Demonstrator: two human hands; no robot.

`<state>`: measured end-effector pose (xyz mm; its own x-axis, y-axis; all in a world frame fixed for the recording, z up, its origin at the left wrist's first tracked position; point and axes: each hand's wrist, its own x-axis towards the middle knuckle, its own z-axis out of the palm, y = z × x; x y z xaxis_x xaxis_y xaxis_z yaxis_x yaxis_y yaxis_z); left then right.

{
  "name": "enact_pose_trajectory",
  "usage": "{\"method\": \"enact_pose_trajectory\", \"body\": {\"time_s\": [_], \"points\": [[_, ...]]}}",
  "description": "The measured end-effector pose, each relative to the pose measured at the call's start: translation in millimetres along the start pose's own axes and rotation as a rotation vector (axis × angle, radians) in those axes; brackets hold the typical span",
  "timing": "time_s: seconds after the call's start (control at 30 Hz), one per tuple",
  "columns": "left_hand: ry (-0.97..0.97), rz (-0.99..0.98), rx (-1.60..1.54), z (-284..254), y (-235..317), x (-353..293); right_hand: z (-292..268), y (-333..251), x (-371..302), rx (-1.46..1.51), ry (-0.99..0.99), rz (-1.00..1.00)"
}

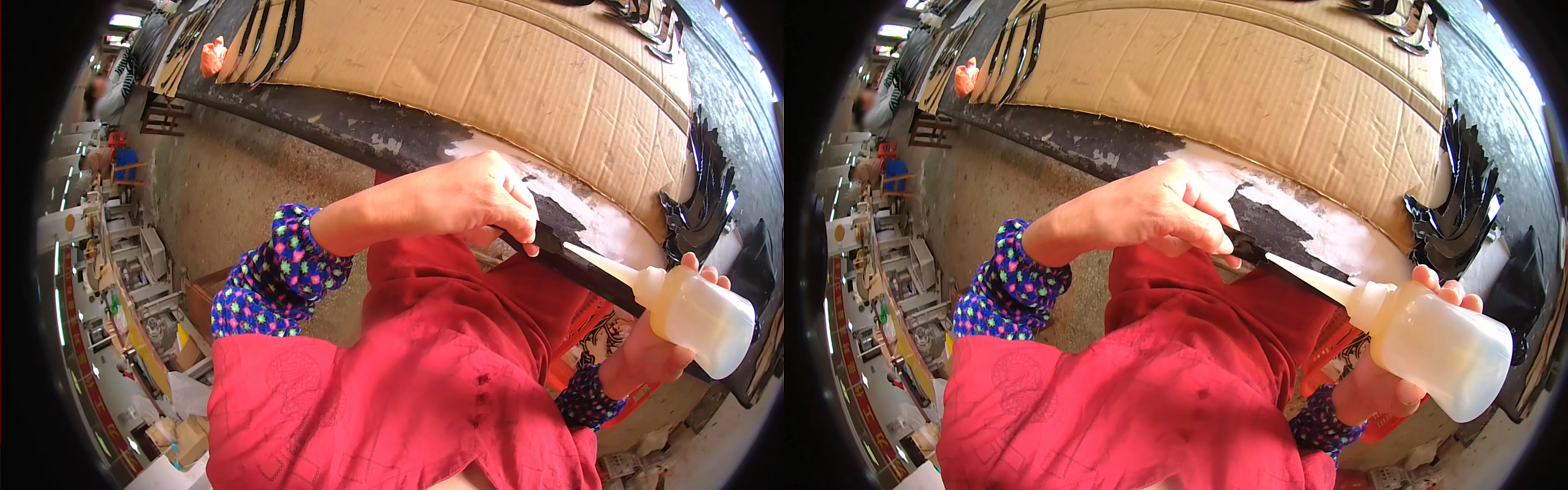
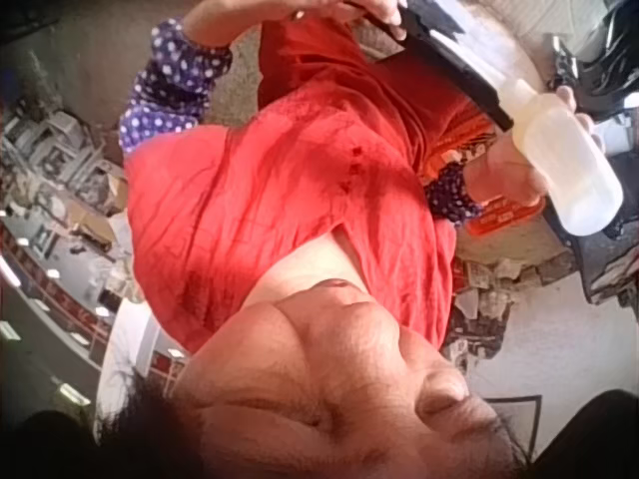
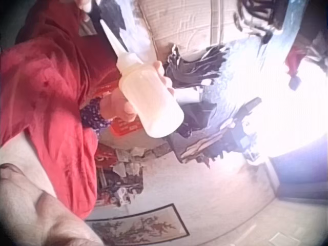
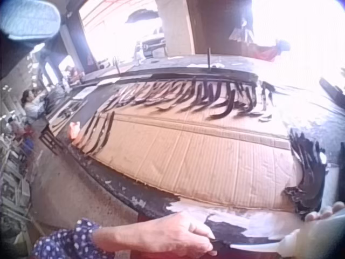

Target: The recorder applies glue to several black shoe components using a squeeze bottle at a workbench.

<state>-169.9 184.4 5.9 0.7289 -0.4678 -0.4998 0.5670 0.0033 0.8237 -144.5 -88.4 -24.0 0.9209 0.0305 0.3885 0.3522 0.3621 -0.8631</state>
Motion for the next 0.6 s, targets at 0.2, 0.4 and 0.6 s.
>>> {"method": "enact_pose_trajectory", "body": {"time_s": [0.2, 0.4, 0.6], "points": [[0.012, 0.006, 0.042, 0.2, 2.8, -0.5, -0.7, -0.2, 0.6, 0.013, -0.038, 0.012], [0.014, -0.024, 0.021, 0.0, 2.8, 1.3, -2.1, 1.6, -1.0, 0.041, -0.073, 0.028], [-0.031, 0.051, 0.114, -3.6, -2.6, 2.6, 1.5, 6.1, 1.1, 0.048, -0.094, 0.001]]}}
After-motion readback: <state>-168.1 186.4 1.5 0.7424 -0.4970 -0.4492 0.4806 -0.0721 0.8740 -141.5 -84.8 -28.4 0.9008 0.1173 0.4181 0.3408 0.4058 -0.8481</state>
